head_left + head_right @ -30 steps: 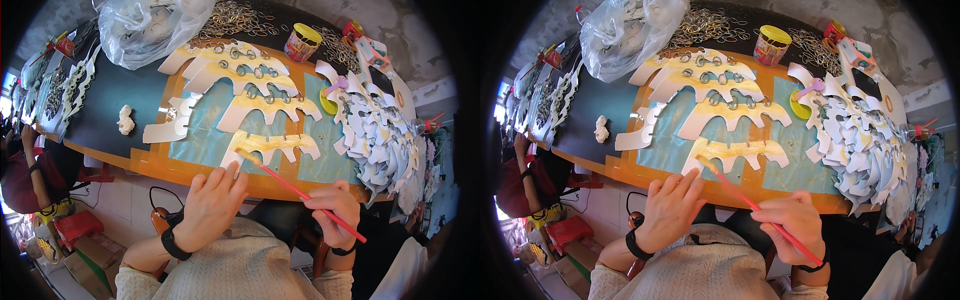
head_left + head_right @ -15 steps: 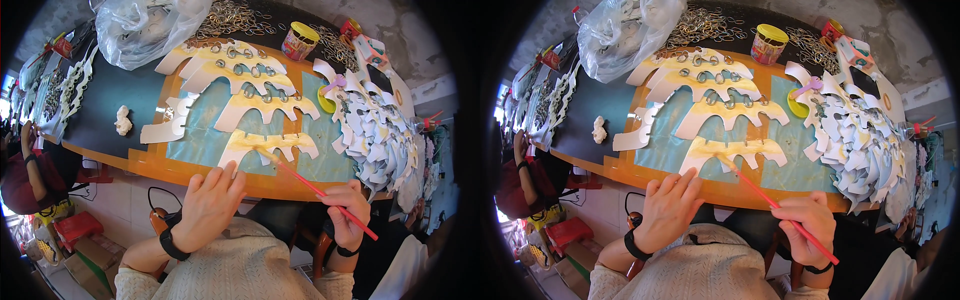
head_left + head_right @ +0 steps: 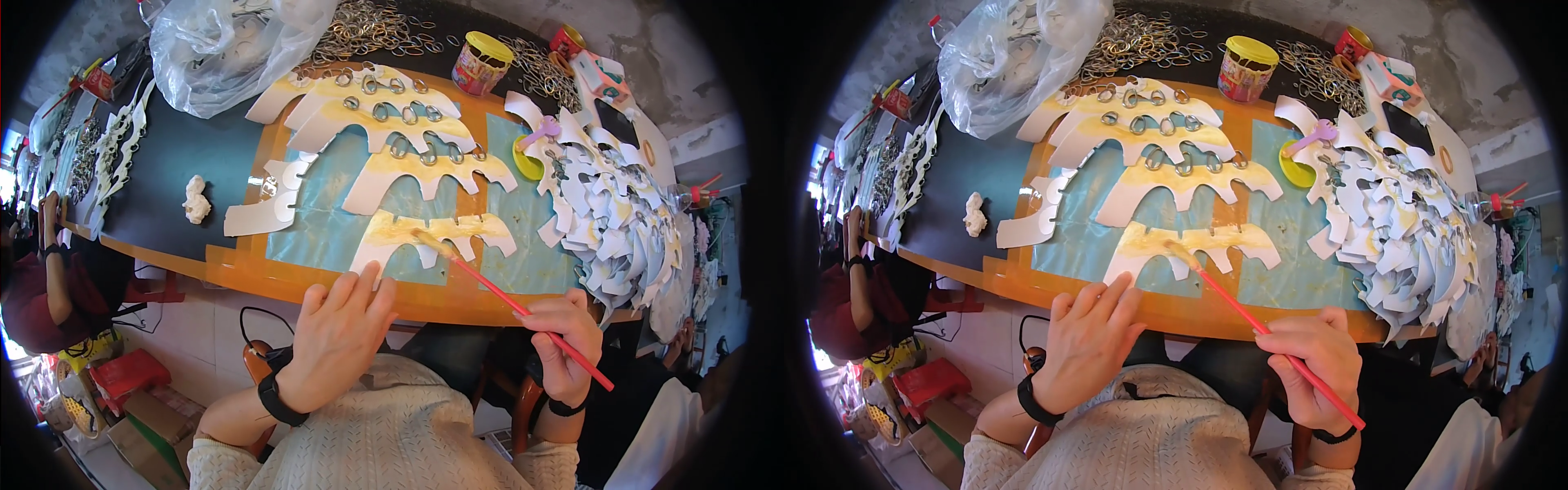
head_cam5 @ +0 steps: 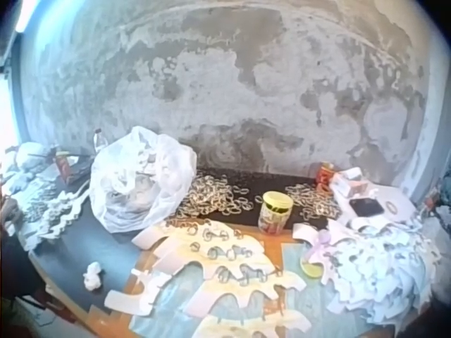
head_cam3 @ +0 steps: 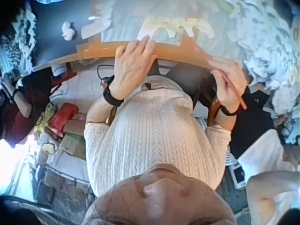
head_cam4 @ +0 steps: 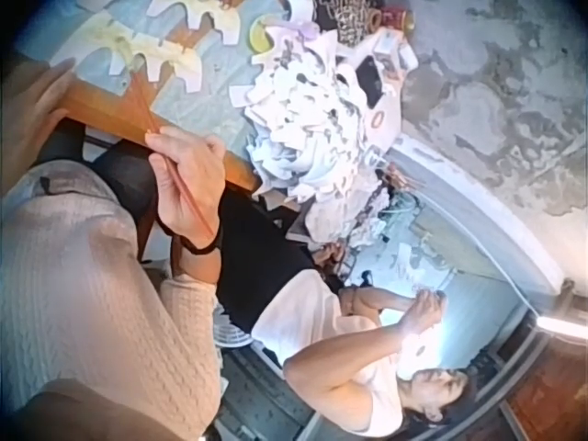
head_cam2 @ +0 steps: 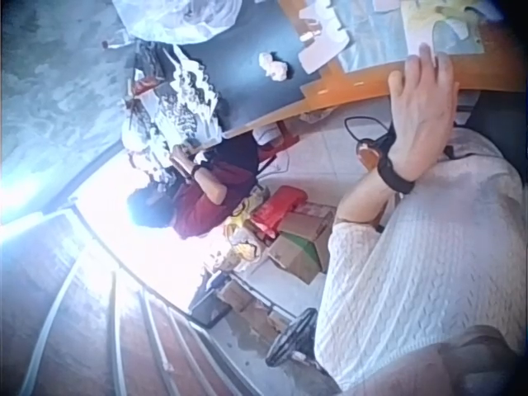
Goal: The recorder applies glue to white shoe components using a brush and attaches decorative metal rings.
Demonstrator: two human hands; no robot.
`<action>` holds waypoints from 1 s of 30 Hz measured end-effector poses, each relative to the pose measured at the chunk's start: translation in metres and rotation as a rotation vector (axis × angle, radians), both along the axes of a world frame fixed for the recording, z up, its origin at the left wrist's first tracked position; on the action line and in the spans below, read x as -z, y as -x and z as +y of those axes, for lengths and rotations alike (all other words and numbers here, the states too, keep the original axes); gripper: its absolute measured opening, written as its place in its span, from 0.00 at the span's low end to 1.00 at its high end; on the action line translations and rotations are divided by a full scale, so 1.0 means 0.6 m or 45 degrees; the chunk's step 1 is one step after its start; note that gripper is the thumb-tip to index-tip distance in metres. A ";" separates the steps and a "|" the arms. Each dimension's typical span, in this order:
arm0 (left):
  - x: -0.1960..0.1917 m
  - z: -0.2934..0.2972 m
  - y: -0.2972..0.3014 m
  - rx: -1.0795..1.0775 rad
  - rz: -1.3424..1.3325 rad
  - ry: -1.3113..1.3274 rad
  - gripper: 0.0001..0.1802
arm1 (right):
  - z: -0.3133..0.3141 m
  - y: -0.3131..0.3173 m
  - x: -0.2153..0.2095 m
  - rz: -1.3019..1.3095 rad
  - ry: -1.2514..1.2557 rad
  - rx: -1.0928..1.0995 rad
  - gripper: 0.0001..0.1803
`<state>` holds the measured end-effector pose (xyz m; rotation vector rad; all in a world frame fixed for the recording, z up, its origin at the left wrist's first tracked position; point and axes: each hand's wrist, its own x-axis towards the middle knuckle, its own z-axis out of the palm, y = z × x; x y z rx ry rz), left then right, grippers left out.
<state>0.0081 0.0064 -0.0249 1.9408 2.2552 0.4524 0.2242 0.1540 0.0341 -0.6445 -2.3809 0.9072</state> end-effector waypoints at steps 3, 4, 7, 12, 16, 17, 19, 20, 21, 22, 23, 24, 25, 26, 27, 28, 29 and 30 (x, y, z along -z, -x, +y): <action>-0.003 0.001 0.000 0.004 0.003 0.006 0.24 | -0.007 0.009 0.007 0.032 -0.010 0.015 0.07; -0.002 0.001 0.001 0.003 0.005 0.005 0.24 | -0.008 0.013 0.011 0.034 -0.011 0.013 0.07; 0.001 0.000 0.001 0.008 0.002 -0.014 0.24 | -0.013 0.021 0.017 0.075 0.010 -0.069 0.07; 0.000 0.002 0.000 0.012 0.012 -0.010 0.24 | -0.018 0.032 0.021 0.086 0.101 -0.160 0.07; -0.002 0.002 0.000 0.013 0.017 -0.003 0.24 | -0.021 0.044 0.024 0.094 0.113 -0.193 0.07; -0.001 0.002 0.000 0.013 0.013 -0.003 0.24 | -0.020 0.045 0.024 0.095 0.121 -0.192 0.07; -0.001 0.002 0.000 0.012 0.008 -0.003 0.24 | -0.019 0.046 0.025 0.096 0.128 -0.192 0.07; 0.000 0.002 0.000 0.012 0.009 -0.005 0.24 | -0.018 0.046 0.025 0.093 0.137 -0.189 0.07; 0.000 0.001 0.000 0.012 0.010 -0.008 0.24 | -0.017 0.045 0.025 0.091 0.146 -0.185 0.07; 0.001 0.001 0.000 0.011 0.010 -0.007 0.24 | -0.016 0.044 0.027 0.091 0.147 -0.186 0.07; 0.002 0.000 0.000 0.011 0.012 -0.009 0.24 | -0.015 0.043 0.029 0.130 0.152 -0.141 0.07; 0.003 0.000 0.000 0.010 0.014 -0.011 0.24 | -0.013 0.042 0.031 0.169 0.157 -0.096 0.07; 0.002 0.000 0.001 0.013 0.011 -0.012 0.24 | -0.013 0.039 0.030 0.167 0.155 -0.093 0.07; 0.001 0.001 0.001 0.015 0.007 -0.012 0.24 | -0.014 0.035 0.028 0.268 0.211 0.013 0.07; 0.000 0.001 0.002 0.017 0.002 -0.012 0.24 | -0.013 0.032 0.027 0.369 0.266 0.120 0.06; 0.000 0.001 0.002 0.016 0.003 -0.012 0.24 | -0.011 0.029 0.027 0.370 0.267 0.119 0.06; 0.000 0.001 0.002 0.015 0.006 -0.005 0.24 | -0.008 0.027 0.026 0.398 0.238 0.157 0.06; 0.000 0.001 0.002 0.015 0.009 0.003 0.24 | -0.004 0.025 0.025 0.425 0.209 0.195 0.07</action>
